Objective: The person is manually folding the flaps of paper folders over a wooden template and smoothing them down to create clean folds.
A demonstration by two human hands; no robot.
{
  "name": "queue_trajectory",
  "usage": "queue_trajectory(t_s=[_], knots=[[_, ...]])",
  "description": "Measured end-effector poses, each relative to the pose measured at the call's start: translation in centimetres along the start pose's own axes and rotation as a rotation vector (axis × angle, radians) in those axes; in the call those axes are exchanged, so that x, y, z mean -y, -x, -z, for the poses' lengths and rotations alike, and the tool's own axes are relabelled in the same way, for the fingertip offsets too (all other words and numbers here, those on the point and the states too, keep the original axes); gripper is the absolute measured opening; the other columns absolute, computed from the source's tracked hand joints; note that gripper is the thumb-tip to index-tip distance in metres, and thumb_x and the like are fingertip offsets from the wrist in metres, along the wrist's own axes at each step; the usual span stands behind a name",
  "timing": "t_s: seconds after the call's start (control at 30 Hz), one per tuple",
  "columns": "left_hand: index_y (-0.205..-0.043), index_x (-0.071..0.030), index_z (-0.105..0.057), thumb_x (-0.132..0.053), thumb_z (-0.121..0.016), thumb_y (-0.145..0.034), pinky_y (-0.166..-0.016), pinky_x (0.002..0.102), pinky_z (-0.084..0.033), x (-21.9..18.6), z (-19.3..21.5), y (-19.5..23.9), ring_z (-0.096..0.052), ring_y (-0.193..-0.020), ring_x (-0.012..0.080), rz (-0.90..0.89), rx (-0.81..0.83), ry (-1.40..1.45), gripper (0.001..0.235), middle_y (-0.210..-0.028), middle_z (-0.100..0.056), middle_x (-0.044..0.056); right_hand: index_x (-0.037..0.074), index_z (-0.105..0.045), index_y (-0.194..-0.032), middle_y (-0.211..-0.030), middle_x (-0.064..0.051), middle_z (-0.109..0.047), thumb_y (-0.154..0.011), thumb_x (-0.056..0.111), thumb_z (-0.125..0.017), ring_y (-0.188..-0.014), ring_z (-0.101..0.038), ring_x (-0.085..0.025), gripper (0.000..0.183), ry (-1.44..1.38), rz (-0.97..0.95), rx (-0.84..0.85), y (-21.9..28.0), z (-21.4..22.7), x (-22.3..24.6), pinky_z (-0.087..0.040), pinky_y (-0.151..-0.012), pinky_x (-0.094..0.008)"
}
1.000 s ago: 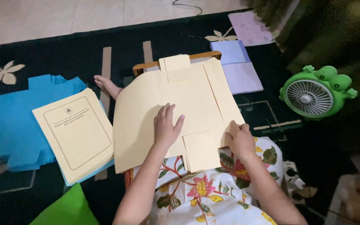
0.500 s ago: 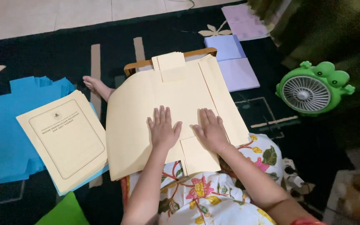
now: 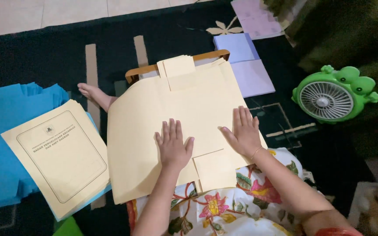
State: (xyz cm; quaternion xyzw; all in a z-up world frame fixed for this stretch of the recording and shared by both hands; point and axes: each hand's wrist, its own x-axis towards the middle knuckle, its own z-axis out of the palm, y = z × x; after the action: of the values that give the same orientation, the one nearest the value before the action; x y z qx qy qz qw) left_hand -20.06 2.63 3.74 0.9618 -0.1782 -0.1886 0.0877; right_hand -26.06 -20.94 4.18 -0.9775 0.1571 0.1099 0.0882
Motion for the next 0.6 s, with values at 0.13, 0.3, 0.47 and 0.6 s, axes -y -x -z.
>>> queue_trajectory(t_s=[0.13,0.3,0.47,0.6], knots=[[-0.165,-0.01,-0.016,-0.056,-0.018,-0.104,-0.122,0.063,-0.001,-0.2,0.8,0.3,0.001,-0.16,0.0342,-0.006,0.015,-0.011,0.077,-0.174,-0.006,0.015,0.007,-0.017,-0.164,-0.172,-0.016,-0.012,-0.099,0.073,-0.014,-0.16,-0.007,-0.03,0.093,0.022,0.063,-0.01,-7.6,1.3,0.9,-0.01,-0.126,-0.055],[-0.164,-0.011,-0.018,-0.057,-0.023,-0.103,-0.122,0.062,-0.002,-0.1,0.5,0.1,-0.001,-0.16,0.0346,-0.002,-0.021,0.026,0.077,-0.173,-0.009,0.014,0.009,-0.016,-0.165,-0.173,-0.01,-0.011,-0.097,0.075,-0.006,-0.16,-0.008,-0.025,0.095,0.001,-0.005,-0.109,-19.0,1.5,2.0,-0.006,-0.127,-0.054],[-0.163,-0.01,-0.022,-0.058,-0.027,-0.102,-0.122,0.06,-0.003,-0.2,0.3,0.0,-0.003,-0.16,0.0339,0.013,-0.058,0.07,0.078,-0.173,-0.012,0.014,0.009,-0.012,-0.165,-0.174,-0.009,-0.007,-0.098,0.075,-0.006,-0.161,-0.004,-0.025,0.095,0.069,-0.078,-0.094,-21.0,1.6,3.1,-0.004,-0.128,-0.053],[-0.163,-0.01,-0.024,-0.059,-0.029,-0.101,-0.122,0.059,-0.004,0.1,-1.0,-0.5,-0.006,-0.16,0.0338,0.013,-0.132,0.066,0.078,-0.172,-0.015,0.014,0.009,-0.012,-0.166,-0.174,-0.009,-0.006,-0.099,0.073,-0.002,-0.161,-0.004,-0.025,0.094,0.007,-0.085,-0.089,-18.1,2.3,3.3,-0.002,-0.128,-0.054]])
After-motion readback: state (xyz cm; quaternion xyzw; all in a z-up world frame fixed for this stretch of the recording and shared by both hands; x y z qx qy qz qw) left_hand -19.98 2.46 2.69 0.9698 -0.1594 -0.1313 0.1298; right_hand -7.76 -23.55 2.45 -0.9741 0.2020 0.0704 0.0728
